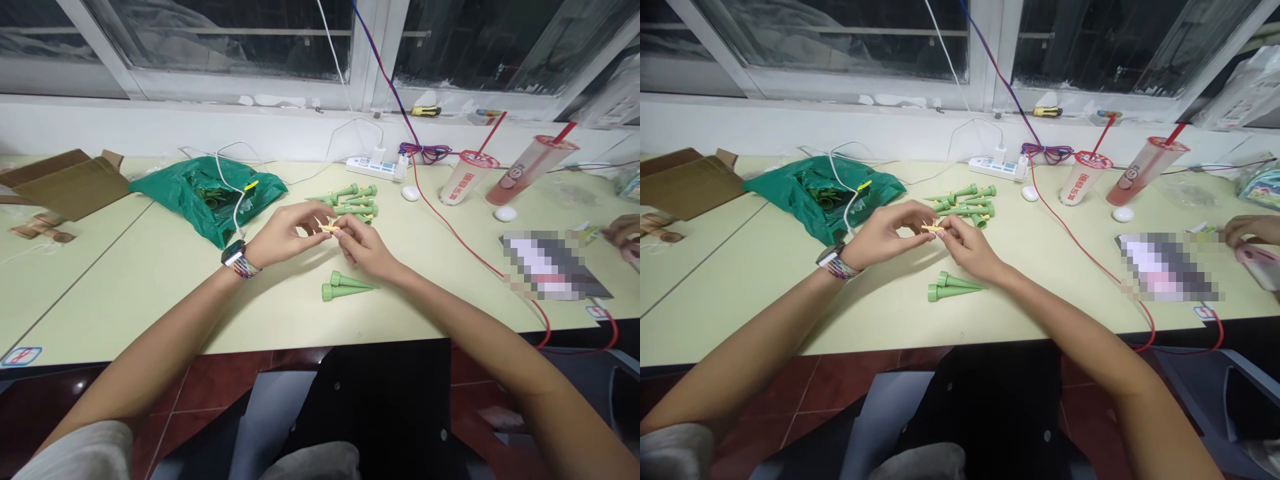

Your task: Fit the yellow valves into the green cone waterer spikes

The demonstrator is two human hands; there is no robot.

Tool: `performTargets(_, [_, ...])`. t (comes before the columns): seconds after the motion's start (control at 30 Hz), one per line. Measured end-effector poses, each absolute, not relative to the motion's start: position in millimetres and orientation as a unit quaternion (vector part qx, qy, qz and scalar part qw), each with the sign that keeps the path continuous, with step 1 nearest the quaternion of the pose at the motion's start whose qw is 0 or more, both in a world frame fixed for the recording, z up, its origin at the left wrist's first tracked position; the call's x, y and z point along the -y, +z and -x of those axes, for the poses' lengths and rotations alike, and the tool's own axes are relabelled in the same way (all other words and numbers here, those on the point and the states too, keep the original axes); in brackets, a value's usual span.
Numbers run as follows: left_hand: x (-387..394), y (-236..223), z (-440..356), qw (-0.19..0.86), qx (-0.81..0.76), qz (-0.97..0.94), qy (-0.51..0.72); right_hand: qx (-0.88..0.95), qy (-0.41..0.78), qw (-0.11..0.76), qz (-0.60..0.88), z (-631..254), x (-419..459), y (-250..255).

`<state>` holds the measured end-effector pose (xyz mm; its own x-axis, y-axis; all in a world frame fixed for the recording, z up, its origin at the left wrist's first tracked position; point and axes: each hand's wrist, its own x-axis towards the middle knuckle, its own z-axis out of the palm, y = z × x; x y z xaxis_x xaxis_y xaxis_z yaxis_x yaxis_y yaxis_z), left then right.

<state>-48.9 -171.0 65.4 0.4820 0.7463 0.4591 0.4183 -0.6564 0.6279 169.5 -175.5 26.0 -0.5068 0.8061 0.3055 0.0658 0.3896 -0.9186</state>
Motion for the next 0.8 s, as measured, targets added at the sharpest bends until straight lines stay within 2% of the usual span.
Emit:
performTargets(0.27, [172.5, 65.6, 48.0, 0.217, -0.404, -0.816, 0.351, 0.759, 0.413, 0.398, 0.309, -169.6, 174.8, 24.6])
performTargets(0.53, [168.9, 60.1, 48.0, 0.218, -0.355, -0.836, 0.357, 0.752, 0.409, 0.404, 0.322, -171.8, 171.3, 20.6])
performTargets(0.8, [166.4, 69.9, 59.2, 0.214, -0.417, -0.798, 0.379, 0.770, 0.346, 0.408, 0.347, -173.2, 166.6, 14.9])
